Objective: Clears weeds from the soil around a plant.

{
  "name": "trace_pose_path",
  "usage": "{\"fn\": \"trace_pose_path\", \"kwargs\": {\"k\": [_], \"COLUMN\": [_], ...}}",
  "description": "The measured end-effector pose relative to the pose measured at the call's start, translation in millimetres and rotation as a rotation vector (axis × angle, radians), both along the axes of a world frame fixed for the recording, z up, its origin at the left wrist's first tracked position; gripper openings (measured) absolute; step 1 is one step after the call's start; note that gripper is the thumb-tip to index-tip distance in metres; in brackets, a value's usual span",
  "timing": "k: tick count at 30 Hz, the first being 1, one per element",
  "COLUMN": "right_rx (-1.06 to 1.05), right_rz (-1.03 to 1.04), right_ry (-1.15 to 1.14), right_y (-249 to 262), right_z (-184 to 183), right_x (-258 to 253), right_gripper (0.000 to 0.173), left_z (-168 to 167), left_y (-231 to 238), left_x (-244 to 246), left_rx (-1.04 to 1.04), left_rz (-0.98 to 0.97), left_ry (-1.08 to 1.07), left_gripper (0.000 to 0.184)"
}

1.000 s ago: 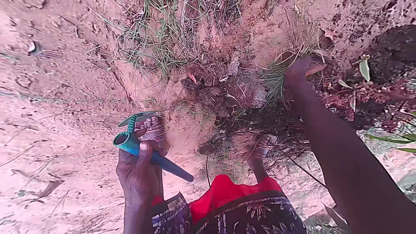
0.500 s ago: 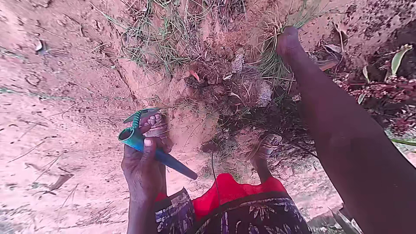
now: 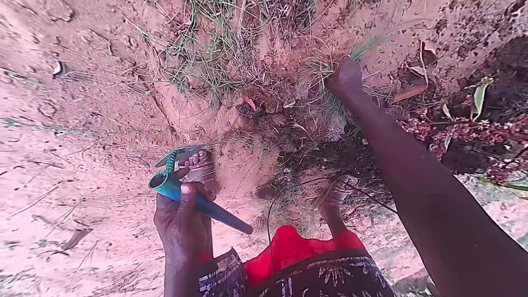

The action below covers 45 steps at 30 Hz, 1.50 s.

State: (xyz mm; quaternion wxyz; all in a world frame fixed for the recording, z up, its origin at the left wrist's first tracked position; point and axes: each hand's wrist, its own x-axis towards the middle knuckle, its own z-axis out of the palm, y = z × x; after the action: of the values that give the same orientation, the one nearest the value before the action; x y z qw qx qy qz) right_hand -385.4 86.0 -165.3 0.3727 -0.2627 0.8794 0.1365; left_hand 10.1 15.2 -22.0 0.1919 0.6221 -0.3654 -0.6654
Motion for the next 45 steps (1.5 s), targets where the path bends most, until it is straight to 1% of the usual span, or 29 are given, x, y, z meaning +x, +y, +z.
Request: {"fn": "trace_pose_path", "kwargs": {"k": [2, 5, 6, 8, 10, 11, 12, 15, 18, 20, 22, 24, 26, 28, 29, 32, 33, 35, 39, 42, 45], "right_rx": [0.077, 0.119, 0.11, 0.044, -0.018, -0.022, 0.0, 0.06, 0.062, 0.056, 0.058, 0.087, 0.165, 0.242, 0.272, 0.311, 0.338, 0.389, 0.432, 0.47, 0.368], "right_rz": [0.088, 0.116, 0.102, -0.016, -0.135, -0.168, -0.174, -0.128, -0.165, -0.193, -0.231, -0.218, -0.183, -0.166, -0.164, -0.187, -0.193, -0.158, -0.116, -0.097, -0.145], "right_ry": [-0.034, -0.056, -0.053, -0.07, -0.127, -0.156, -0.176, -0.135, -0.066, -0.014, 0.088, 0.208, 0.284, 0.298, 0.282, 0.265, 0.279, 0.31, 0.309, 0.287, 0.218], "right_y": [-15.9, -29.1, -30.1, -28.3, -25.4, -25.2, -27.9, -47.5, -45.2, -27.6, -6.2, 12.1, 23.2, 32.2, 39.0, 58.2, 58.0, 55.1, 51.7, 52.3, 53.9], "right_z": [-6.4, -11.2, -12.0, -12.3, -13.5, -14.1, -13.9, -11.8, -8.1, 11.0, 42.3, 75.0, 102.7, 112.1, 108.2, 79.2, 72.1, 64.6, 58.1, 55.8, 66.3], "right_x": [5.9, 8.6, 8.0, 4.1, -3.3, -5.4, -6.7, -0.2, 14.8, 22.6, 13.3, -8.0, -34.9, -59.9, -67.7, -73.1, -69.0, -59.7, -52.4, -59.1, -70.4], "right_gripper": [0.052, 0.049, 0.049, 0.048, 0.039, 0.037, 0.038, 0.036, 0.034, 0.033, 0.035, 0.037, 0.036, 0.039, 0.04, 0.051, 0.052, 0.048, 0.04, 0.041, 0.042], "left_z": [1.1, 1.6, 1.4, 1.2, 0.6, 0.5, 0.7, 0.7, 1.7, 2.8, 2.0, 1.3, 1.5, 1.9, 3.0, 5.6, 5.9, 6.4, 4.6, 3.4, 4.1], "left_y": [-1.5, 0.3, 0.7, 0.6, 1.4, 1.9, 3.0, 3.5, 1.7, 2.3, 3.1, 3.5, 5.1, 4.9, 4.6, 2.1, 1.2, 1.1, 3.8, 5.0, 3.8], "left_x": [-0.2, -2.1, -3.2, -4.0, -4.7, -4.2, -3.9, -6.8, -8.3, -6.0, -5.3, -2.1, 0.8, 0.2, -0.6, -4.3, -4.8, -4.5, -1.1, 1.5, 2.3], "left_rx": [0.001, 0.014, 0.014, 0.012, 0.005, 0.001, 0.0, -0.001, -0.013, -0.009, -0.002, 0.005, 0.015, 0.013, 0.011, -0.005, -0.013, -0.02, -0.008, 0.001, -0.014], "left_rz": [-0.004, -0.014, -0.018, -0.03, -0.032, -0.039, -0.045, -0.07, -0.106, -0.113, -0.098, -0.079, -0.075, -0.082, -0.086, -0.103, -0.108, -0.113, -0.09, -0.085, -0.081], "left_ry": [-0.008, 0.001, 0.006, 0.014, 0.026, 0.028, 0.026, 0.017, 0.015, 0.027, 0.042, 0.041, 0.026, 0.011, 0.0, -0.001, 0.006, 0.028, 0.046, 0.032, 0.023], "left_gripper": [0.023, 0.023, 0.023, 0.023, 0.022, 0.022, 0.022, 0.022, 0.022, 0.022, 0.022, 0.022, 0.023, 0.024, 0.024, 0.025, 0.025, 0.025, 0.023, 0.024, 0.023]}}
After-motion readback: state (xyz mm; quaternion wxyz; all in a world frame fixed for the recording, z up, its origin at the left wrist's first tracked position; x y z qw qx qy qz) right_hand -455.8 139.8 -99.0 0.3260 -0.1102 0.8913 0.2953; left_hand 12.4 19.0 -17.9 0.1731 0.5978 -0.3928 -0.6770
